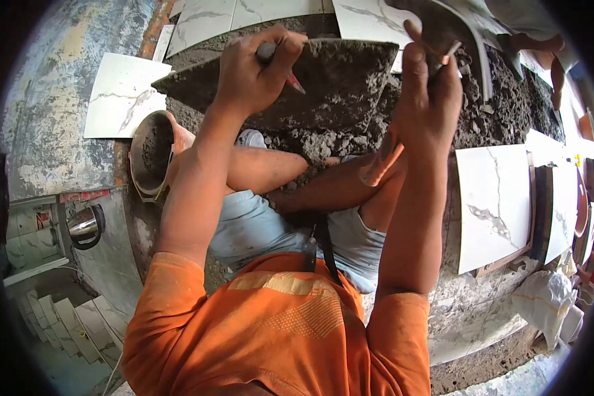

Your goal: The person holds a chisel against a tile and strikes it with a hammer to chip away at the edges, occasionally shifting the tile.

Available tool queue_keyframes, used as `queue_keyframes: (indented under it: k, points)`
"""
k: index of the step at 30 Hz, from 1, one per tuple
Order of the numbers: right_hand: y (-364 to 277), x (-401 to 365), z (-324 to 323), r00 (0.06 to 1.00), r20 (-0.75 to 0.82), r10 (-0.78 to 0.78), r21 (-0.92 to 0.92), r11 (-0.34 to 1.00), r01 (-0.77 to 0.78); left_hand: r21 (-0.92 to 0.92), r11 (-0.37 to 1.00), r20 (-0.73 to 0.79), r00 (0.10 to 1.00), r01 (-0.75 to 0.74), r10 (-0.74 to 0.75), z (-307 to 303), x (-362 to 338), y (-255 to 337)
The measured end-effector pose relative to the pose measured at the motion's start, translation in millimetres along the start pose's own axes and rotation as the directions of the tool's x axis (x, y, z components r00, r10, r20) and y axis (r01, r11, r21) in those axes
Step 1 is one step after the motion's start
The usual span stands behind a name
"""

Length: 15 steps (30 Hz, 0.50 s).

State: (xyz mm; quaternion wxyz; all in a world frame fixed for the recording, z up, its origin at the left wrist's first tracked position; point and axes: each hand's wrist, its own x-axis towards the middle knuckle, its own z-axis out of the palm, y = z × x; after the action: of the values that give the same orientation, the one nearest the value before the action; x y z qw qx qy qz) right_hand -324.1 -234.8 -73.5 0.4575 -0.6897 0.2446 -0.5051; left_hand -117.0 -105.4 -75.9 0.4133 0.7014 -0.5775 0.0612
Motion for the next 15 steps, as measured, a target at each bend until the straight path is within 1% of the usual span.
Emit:
queue_keyframes:
  k: [2,3,4,7,9,11,12,13,14,15]
  points:
    - [14,3,2,0.994,0.072,-0.078,0.028,0.997,0.076,-0.003,1.0,-0.026,0.999,-0.023,0.023,-4,-1,3]
    - [15,0,7,0.997,0.07,-0.012,0.108,0.994,0.004,-0.026,1.0,0.007,1.0,0.017,-0.017,-7,-1,6]
    - [17,-2,9,0.996,0.083,0.036,0.09,0.995,-0.043,-0.046,0.997,0.042,0.998,0.059,-0.057,-10,0,8]
    - [16,-7,14,0.997,0.058,0.042,0.1,0.994,-0.047,-0.087,0.993,0.043,0.996,0.084,-0.081,-11,4,5]
    - [19,-8,15,0.998,0.038,0.057,0.188,0.98,-0.063,-0.1,0.991,0.044,0.996,0.087,-0.083,-14,8,3]
    - [15,-8,13,0.998,0.029,0.054,0.172,0.983,-0.058,-0.093,0.98,0.07,0.983,0.174,-0.167,-17,12,3]
    - [13,-9,11,0.998,0.031,0.055,0.147,0.987,-0.059,-0.091,0.981,0.066,0.984,0.169,-0.164,-20,14,7]
    - [10,-9,9,0.995,0.033,0.094,0.112,0.989,-0.097,-0.131,0.964,0.082,0.972,0.231,-0.222,-24,15,15]
    - [9,-9,8,0.995,0.037,0.089,0.112,0.989,-0.093,-0.17,0.94,0.099,0.955,0.294,-0.281,-26,15,18]
    - [8,-8,6,0.994,0.048,0.094,0.1,0.99,-0.098,-0.172,0.939,0.094,0.954,0.298,-0.286,-25,17,16]
